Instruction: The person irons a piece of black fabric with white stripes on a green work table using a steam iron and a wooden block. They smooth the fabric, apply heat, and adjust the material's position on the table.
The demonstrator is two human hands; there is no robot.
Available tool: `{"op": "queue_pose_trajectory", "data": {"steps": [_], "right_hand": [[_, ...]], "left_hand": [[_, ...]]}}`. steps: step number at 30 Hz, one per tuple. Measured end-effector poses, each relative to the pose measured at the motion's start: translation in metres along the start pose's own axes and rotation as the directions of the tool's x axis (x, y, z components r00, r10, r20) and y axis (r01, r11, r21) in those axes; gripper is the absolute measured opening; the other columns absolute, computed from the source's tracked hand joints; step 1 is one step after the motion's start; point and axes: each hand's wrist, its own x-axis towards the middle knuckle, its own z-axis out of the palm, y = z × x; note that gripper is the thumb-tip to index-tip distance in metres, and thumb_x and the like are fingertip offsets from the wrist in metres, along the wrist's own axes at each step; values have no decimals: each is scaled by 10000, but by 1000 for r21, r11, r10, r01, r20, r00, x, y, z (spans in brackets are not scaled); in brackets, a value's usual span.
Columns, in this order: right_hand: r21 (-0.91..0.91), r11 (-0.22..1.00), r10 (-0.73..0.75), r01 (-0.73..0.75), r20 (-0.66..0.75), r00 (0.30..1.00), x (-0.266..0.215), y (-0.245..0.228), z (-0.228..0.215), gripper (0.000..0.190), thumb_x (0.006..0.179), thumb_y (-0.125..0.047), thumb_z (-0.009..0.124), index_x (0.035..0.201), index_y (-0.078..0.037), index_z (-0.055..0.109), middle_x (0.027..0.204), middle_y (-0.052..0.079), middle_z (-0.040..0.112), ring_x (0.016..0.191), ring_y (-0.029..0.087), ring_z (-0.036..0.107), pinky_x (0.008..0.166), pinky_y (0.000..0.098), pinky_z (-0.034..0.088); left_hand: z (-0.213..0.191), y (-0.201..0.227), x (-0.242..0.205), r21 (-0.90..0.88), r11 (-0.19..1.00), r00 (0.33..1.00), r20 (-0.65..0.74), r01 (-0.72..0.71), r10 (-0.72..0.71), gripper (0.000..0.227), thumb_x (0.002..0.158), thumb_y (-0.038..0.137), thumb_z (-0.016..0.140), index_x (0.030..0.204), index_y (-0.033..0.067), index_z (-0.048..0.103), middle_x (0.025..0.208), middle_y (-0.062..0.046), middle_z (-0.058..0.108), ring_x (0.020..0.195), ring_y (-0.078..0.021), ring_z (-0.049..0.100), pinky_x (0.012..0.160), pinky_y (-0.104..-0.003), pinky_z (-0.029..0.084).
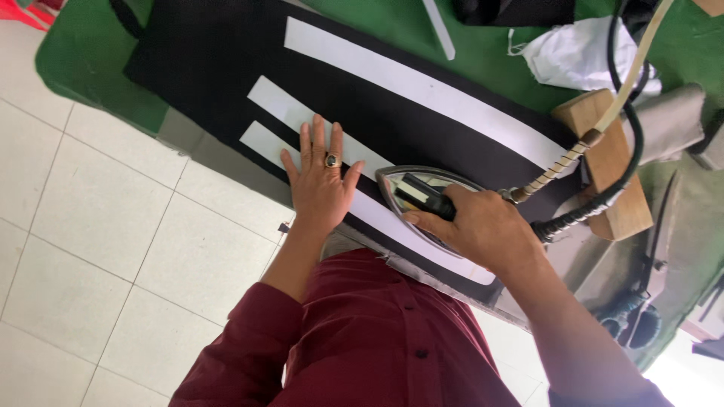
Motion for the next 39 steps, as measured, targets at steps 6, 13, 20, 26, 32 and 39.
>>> {"op": "queue_pose_trajectory", "data": {"steps": [6,13,20,26,32,39], "right_hand": [[-104,994,18,-27,-85,996,2,5,26,629,795,-761,601,1020,-185,715,862,85,769,856,312,761,711,460,601],[-40,998,-62,48,-484,873,15,16,65,408,740,-590,709,863,-208,637,717,29,701,681,291,737,580,463,573],[26,994,-86,108,-435,896,11,12,56,398,721,-516,741,903,-169,673,763,53,702,747,321,738,636,465,584],[83,993,-57,89,-331,942,7,7,37,438,764,-521,731,999,-151,741,832,93,735,845,344,749,708,465,591],[65,998,16,-3,-194,981,11,6,33,491,707,-602,689,971,-201,790,778,82,747,804,318,760,685,456,600],[41,999,13,-5,-200,980,8,2,24,434,746,-512,703,998,-172,797,768,106,749,806,330,764,676,465,603]], "left_hand": [[0,1,0,64,995,992,-94,-75,81,719,1078,556,420,1626,119,264,1679,-211,145,1541,-436,112,1073,-799,159],[1,4,3,17,999,1000,-3,-27,27,762,1080,606,296,1649,110,197,1698,-187,18,1549,-421,-2,1104,-787,31],[-2,4,1,2,1000,998,61,15,-15,783,1082,620,278,1667,121,128,1702,-147,-101,1556,-373,-123,1139,-719,-93],[-4,4,1,13,1000,998,59,-1,0,771,1097,598,289,1667,110,114,1695,-162,-112,1553,-400,-108,1133,-741,-69],[3,2,0,41,999,1000,19,-10,9,748,1100,563,337,1664,120,126,1700,-171,-81,1561,-403,-69,1125,-770,4],[1,3,1,-23,1000,1000,30,-5,6,741,1106,574,317,1662,124,122,1699,-177,-75,1555,-406,-80,1117,-756,-62]]}}
